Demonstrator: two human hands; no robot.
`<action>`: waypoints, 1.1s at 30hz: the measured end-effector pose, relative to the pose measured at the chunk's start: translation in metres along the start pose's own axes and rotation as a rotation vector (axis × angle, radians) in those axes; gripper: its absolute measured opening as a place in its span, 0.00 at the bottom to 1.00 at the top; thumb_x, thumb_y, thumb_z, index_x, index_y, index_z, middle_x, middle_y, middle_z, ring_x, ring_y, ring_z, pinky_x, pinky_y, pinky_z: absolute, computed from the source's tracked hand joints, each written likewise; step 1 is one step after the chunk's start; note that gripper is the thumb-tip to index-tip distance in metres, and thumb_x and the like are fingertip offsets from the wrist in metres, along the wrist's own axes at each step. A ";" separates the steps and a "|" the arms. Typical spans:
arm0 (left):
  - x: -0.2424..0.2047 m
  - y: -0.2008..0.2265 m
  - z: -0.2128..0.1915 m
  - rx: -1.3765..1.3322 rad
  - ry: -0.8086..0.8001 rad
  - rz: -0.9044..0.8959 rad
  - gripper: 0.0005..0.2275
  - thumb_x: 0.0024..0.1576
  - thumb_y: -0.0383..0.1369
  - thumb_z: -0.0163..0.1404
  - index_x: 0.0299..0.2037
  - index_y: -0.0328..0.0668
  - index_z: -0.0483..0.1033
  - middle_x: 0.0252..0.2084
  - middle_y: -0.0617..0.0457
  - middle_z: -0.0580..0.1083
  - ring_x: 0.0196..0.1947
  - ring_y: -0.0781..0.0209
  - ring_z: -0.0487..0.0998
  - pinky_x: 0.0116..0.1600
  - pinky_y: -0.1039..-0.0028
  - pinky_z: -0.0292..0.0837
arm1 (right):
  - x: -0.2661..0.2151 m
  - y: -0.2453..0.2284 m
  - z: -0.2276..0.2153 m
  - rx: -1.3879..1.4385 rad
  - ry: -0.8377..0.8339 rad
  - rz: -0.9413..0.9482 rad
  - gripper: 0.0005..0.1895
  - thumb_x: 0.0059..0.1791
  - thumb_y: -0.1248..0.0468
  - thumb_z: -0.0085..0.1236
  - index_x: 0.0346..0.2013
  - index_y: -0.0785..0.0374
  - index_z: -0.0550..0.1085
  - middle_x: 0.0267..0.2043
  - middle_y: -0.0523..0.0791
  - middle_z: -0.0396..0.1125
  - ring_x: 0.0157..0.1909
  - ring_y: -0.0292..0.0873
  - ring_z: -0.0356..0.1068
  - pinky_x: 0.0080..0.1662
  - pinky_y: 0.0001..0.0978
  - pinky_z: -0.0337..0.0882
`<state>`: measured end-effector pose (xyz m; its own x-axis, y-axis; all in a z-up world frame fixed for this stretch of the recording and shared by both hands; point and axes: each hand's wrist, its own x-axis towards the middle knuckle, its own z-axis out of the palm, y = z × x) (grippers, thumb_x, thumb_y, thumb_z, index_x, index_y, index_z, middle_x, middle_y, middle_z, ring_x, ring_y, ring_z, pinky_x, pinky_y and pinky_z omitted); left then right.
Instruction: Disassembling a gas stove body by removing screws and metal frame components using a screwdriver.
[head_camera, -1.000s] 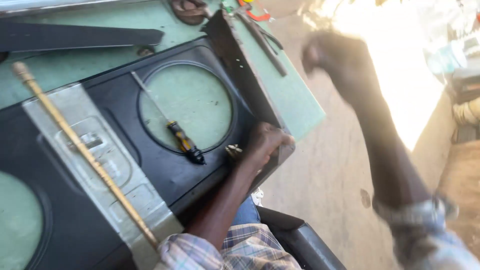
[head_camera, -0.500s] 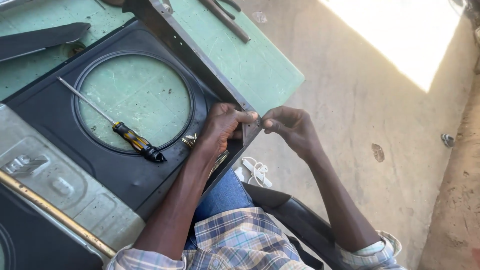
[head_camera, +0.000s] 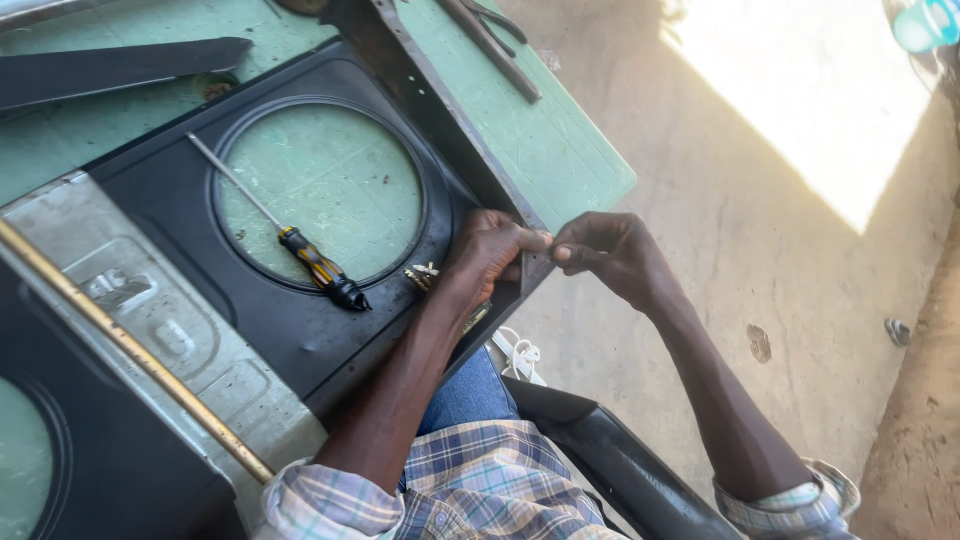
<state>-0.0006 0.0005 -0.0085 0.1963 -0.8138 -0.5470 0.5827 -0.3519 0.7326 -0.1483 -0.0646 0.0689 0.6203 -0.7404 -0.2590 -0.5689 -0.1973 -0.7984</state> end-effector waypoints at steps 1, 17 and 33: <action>0.005 -0.004 0.000 -0.007 0.010 0.007 0.13 0.42 0.27 0.65 0.36 0.30 0.81 0.31 0.43 0.79 0.35 0.50 0.85 0.39 0.63 0.84 | 0.000 -0.003 0.001 -0.003 -0.010 -0.008 0.13 0.43 0.58 0.71 0.36 0.64 0.81 0.32 0.54 0.76 0.38 0.48 0.77 0.46 0.48 0.80; 0.026 -0.020 -0.006 0.039 -0.001 0.016 0.14 0.42 0.28 0.65 0.36 0.28 0.80 0.35 0.38 0.79 0.40 0.44 0.84 0.40 0.59 0.83 | -0.008 -0.002 0.012 -0.142 0.044 -0.073 0.12 0.49 0.59 0.65 0.38 0.67 0.79 0.33 0.56 0.75 0.43 0.54 0.80 0.49 0.53 0.80; 0.033 -0.028 -0.007 0.061 -0.005 0.041 0.19 0.41 0.29 0.67 0.40 0.24 0.79 0.38 0.34 0.78 0.44 0.42 0.83 0.42 0.57 0.83 | -0.012 0.013 0.018 -0.236 0.107 -0.166 0.15 0.55 0.56 0.56 0.38 0.66 0.79 0.29 0.51 0.71 0.40 0.51 0.77 0.41 0.46 0.78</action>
<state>-0.0052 -0.0130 -0.0499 0.2148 -0.8307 -0.5136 0.5249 -0.3453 0.7780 -0.1533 -0.0464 0.0519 0.6620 -0.7465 -0.0674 -0.5823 -0.4556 -0.6733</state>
